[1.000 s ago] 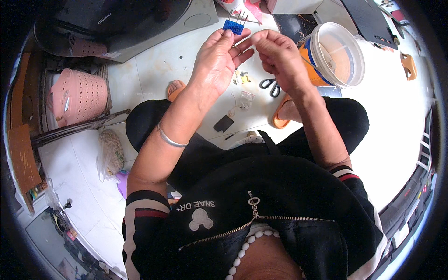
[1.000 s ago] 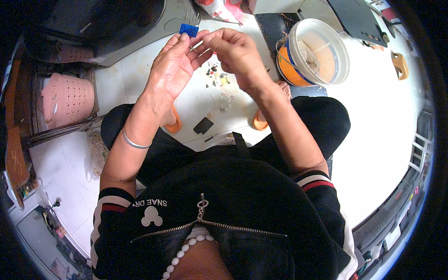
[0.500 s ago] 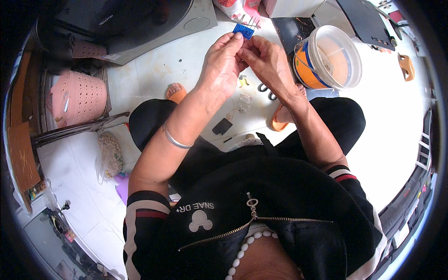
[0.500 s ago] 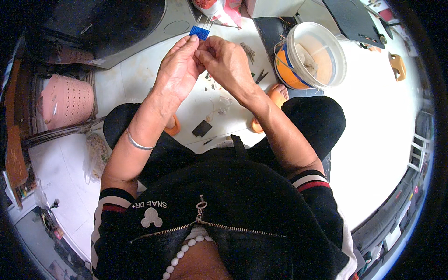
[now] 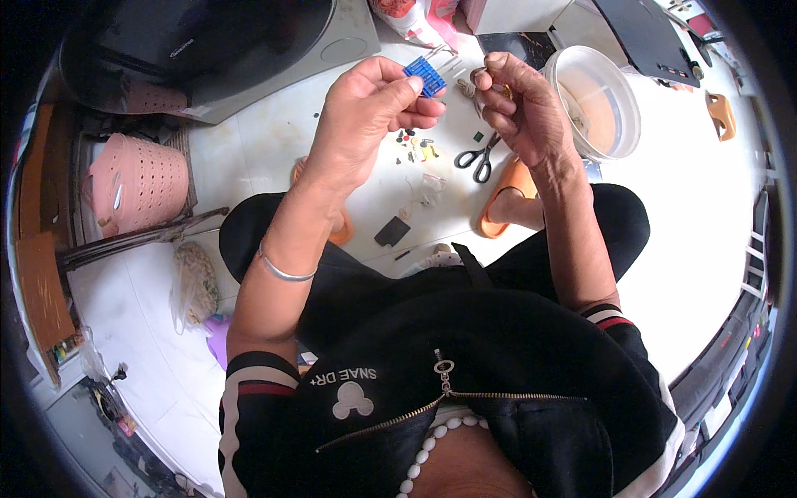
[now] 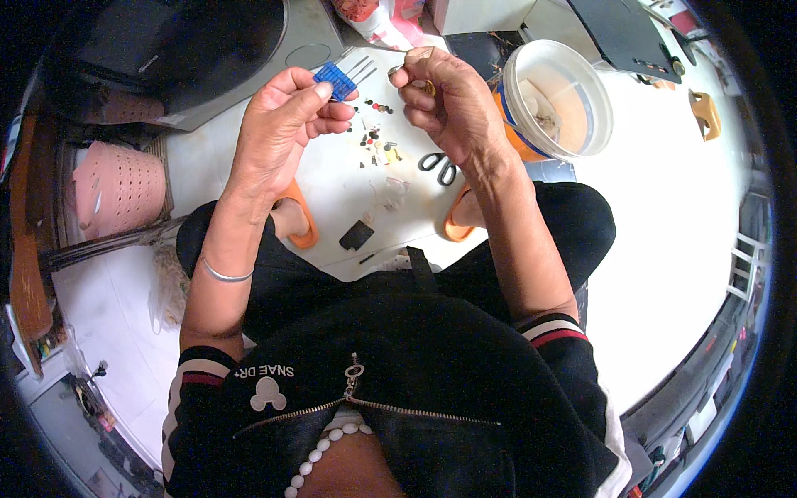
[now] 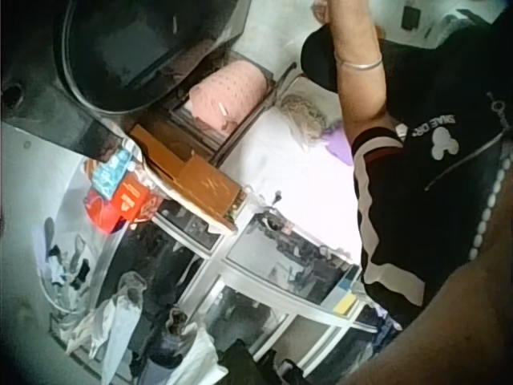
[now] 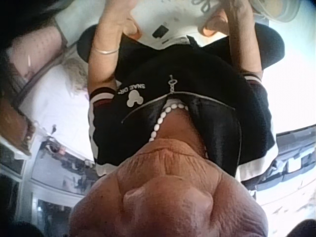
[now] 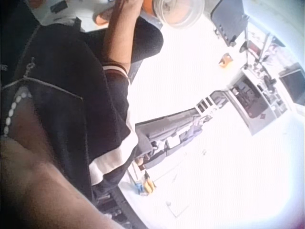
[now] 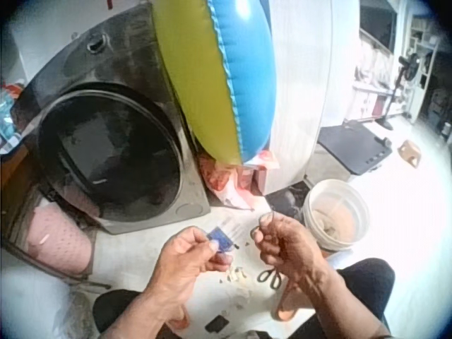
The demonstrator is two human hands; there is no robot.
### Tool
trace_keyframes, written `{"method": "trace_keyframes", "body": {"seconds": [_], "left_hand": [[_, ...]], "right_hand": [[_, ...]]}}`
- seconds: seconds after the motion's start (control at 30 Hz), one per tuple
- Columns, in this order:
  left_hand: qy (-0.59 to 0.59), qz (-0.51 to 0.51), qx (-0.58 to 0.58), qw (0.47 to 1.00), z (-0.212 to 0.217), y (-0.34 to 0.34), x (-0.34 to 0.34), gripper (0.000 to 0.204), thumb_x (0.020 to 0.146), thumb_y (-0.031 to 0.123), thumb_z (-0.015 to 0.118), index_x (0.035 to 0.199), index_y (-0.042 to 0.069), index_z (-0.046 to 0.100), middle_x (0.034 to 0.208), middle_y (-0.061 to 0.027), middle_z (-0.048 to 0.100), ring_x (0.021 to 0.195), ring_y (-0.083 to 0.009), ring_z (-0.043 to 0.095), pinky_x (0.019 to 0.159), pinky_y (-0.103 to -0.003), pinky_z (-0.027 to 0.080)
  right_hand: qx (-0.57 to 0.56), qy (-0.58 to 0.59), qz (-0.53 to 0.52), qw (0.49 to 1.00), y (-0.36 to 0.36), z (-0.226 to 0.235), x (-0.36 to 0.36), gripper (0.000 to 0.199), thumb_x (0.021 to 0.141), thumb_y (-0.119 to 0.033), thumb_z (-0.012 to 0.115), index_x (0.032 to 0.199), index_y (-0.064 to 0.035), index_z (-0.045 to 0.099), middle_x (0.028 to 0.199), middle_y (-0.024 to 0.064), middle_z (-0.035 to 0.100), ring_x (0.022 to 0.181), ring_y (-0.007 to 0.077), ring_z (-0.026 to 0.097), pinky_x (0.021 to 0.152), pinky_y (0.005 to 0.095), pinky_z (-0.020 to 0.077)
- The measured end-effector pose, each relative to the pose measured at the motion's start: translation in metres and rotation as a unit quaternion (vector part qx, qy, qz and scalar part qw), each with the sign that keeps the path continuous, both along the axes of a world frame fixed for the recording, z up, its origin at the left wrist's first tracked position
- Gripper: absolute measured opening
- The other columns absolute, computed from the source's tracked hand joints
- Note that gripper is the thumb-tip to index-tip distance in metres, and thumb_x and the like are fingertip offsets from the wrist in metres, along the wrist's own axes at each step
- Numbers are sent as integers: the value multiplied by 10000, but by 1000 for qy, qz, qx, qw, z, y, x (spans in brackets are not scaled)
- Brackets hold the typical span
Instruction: The person sits on the floor and assembles small electronic components by hand. They handle a small cylindrical part, a blue multi-pin connector, and a yellow component, inserting pins and wires into the connectors. Scissors and other small parts are visible on the floor nearby.
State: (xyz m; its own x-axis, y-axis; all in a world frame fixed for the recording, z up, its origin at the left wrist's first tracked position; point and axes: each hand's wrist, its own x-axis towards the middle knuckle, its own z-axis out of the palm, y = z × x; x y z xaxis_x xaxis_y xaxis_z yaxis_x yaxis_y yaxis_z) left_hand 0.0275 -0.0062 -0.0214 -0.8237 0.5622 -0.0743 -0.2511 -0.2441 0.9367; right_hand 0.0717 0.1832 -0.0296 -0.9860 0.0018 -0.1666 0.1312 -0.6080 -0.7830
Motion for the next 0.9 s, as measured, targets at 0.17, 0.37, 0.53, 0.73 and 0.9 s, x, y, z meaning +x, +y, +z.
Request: {"method": "trace_keyframes", "body": {"seconds": [0.17, 0.37, 0.53, 0.73, 0.9], "left_hand": [[-6, -22, -13, 1000, 3, 1, 1, 168, 816, 110, 589, 928, 42, 484, 813, -113, 605, 691, -162, 623, 634, -275, 536], [35, -9, -40, 999, 6, 4, 4, 240, 819, 96, 579, 1015, 6, 475, 793, -84, 583, 672, -141, 613, 616, -270, 532], [64, -2, -56, 996, 11, 8, 6, 267, 834, 72, 543, 1076, -18, 474, 790, -74, 566, 672, -124, 602, 613, -248, 526], [61, 5, -64, 996, 15, 6, 7, 247, 836, 53, 532, 1065, -28, 485, 809, -77, 567, 671, -117, 601, 613, -234, 524], [56, 1, -60, 997, 15, 7, 8, 250, 834, 52, 536, 1064, -30, 484, 816, -82, 572, 670, -116, 602, 612, -234, 524]], "right_hand": [[43, 7, -25, 999, 4, 1, 2, 83, 865, -123, 446, 831, -63, 492, 748, 43, 561, 498, 33, 298, 390, 147, 233], [91, 4, -44, 995, 5, 3, 4, 140, 891, -146, 438, 904, -50, 539, 711, 3, 537, 513, 30, 300, 403, 147, 233], [92, 2, -52, 994, 9, 5, 8, 197, 881, -165, 453, 941, -34, 587, 646, -46, 443, 516, 24, 291, 417, 158, 203], [172, 21, -42, 984, 9, 11, 13, 194, 855, -213, 529, 883, -56, 641, 571, -80, 408, 482, 12, 274, 429, 168, 195], [199, 16, -60, 978, -4, 12, 15, 166, 815, -229, 613, 864, -77, 659, 576, -84, 452, 474, 8, 271, 433, 165, 188]]}}
